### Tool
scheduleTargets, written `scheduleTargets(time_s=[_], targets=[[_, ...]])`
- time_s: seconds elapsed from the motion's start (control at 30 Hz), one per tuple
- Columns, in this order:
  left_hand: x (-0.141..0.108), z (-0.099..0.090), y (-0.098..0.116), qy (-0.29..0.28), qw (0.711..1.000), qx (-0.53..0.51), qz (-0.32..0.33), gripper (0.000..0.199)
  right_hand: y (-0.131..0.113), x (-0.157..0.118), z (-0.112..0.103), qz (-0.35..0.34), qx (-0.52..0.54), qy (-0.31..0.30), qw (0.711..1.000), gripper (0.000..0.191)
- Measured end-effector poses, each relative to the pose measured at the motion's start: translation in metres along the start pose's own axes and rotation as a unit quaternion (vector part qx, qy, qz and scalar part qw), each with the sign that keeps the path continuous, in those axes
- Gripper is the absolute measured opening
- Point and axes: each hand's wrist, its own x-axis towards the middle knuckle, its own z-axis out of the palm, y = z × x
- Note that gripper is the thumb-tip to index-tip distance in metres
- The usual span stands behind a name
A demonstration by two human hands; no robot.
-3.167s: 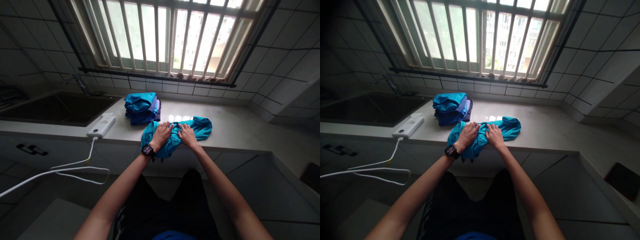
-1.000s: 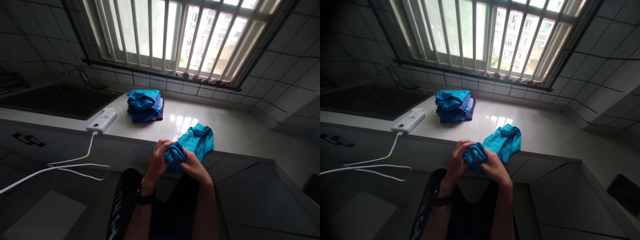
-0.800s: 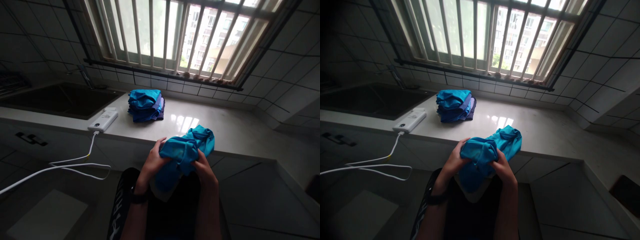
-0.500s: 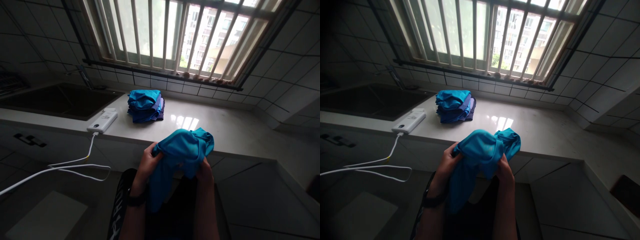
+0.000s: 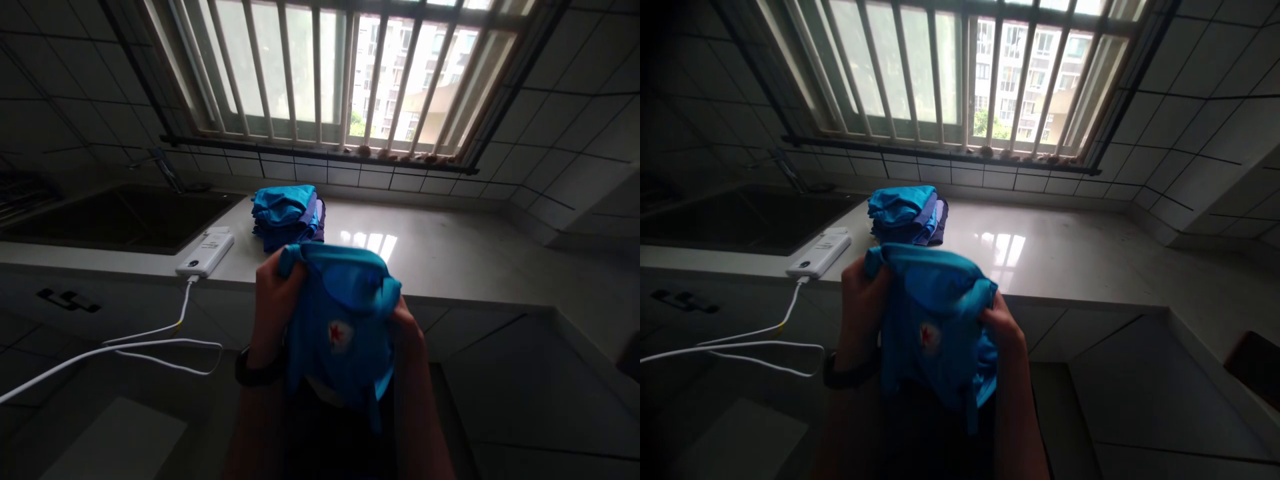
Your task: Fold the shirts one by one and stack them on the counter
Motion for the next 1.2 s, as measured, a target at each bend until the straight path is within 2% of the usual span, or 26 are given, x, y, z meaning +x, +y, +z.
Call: scheduleTargets(time_s=[0.07,0.13,0.2,0.3,0.37,0.43,0.53,0.6,0.63,0.67,0.7,0.77,0.8,0.83,0.9,1.0,1.1,1.2], targets=[[0.029,0.003,-0.003,0.065,0.997,0.038,0.032,0.039,-0.016,0.018,-0.008,-0.025,0.037,0.038,0.998,0.032],[0.055,0.003,-0.006,0.079,0.992,0.068,0.065,0.039,-0.031,0.035,-0.022,-0.058,0.024,0.104,0.993,0.021],[0.075,0.002,-0.006,0.073,0.988,0.094,0.094,0.039,-0.043,0.051,-0.040,-0.092,-0.061,0.166,0.980,0.013],[0.106,0.003,-0.001,0.064,0.978,0.143,0.136,0.041,-0.061,0.079,-0.068,-0.136,-0.198,0.235,0.942,0.014],[0.133,0.009,0.006,0.059,0.964,0.204,0.158,0.042,-0.075,0.105,-0.085,-0.157,-0.272,0.251,0.915,0.019],[0.162,0.021,0.010,0.040,0.943,0.287,0.166,0.039,-0.090,0.137,-0.099,-0.159,-0.353,0.230,0.893,0.029],[0.190,0.049,0.006,0.003,0.902,0.396,0.175,0.042,-0.102,0.178,-0.107,-0.109,-0.454,0.248,0.849,0.050],[0.186,0.072,-0.006,0.020,0.886,0.428,0.177,0.043,-0.097,0.189,-0.099,-0.064,-0.484,0.288,0.823,0.045],[0.176,0.083,-0.015,0.011,0.886,0.430,0.172,0.038,-0.089,0.187,-0.091,-0.049,-0.492,0.291,0.819,0.047],[0.162,0.095,-0.027,-0.021,0.886,0.437,0.152,0.035,-0.079,0.181,-0.080,-0.035,-0.497,0.276,0.822,0.059],[0.145,0.106,-0.040,-0.112,0.870,0.458,0.145,0.037,-0.066,0.172,-0.069,-0.034,-0.508,0.220,0.832,0.067],[0.110,0.123,-0.070,-0.194,0.854,0.462,0.142,0.032,-0.037,0.150,-0.046,-0.014,-0.533,0.049,0.845,0.065],[0.096,0.128,-0.085,-0.232,0.845,0.462,0.139,0.031,-0.023,0.139,-0.037,0.025,-0.543,-0.010,0.840,0.063],[0.084,0.132,-0.099,-0.291,0.822,0.468,0.140,0.035,-0.010,0.130,-0.030,0.043,-0.546,-0.026,0.836,0.060],[0.070,0.134,-0.123,-0.338,0.798,0.474,0.152,0.042,0.010,0.118,-0.026,0.087,-0.561,-0.038,0.822,0.059],[0.071,0.130,-0.145,-0.379,0.776,0.482,0.147,0.052,0.023,0.117,-0.034,0.133,-0.584,-0.056,0.799,0.061],[0.083,0.129,-0.153,-0.419,0.754,0.485,0.142,0.057,0.023,0.124,-0.042,0.150,-0.608,-0.073,0.776,0.062],[0.096,0.133,-0.157,-0.444,0.740,0.481,0.151,0.058,0.017,0.134,-0.040,0.136,-0.631,-0.039,0.763,0.058]])
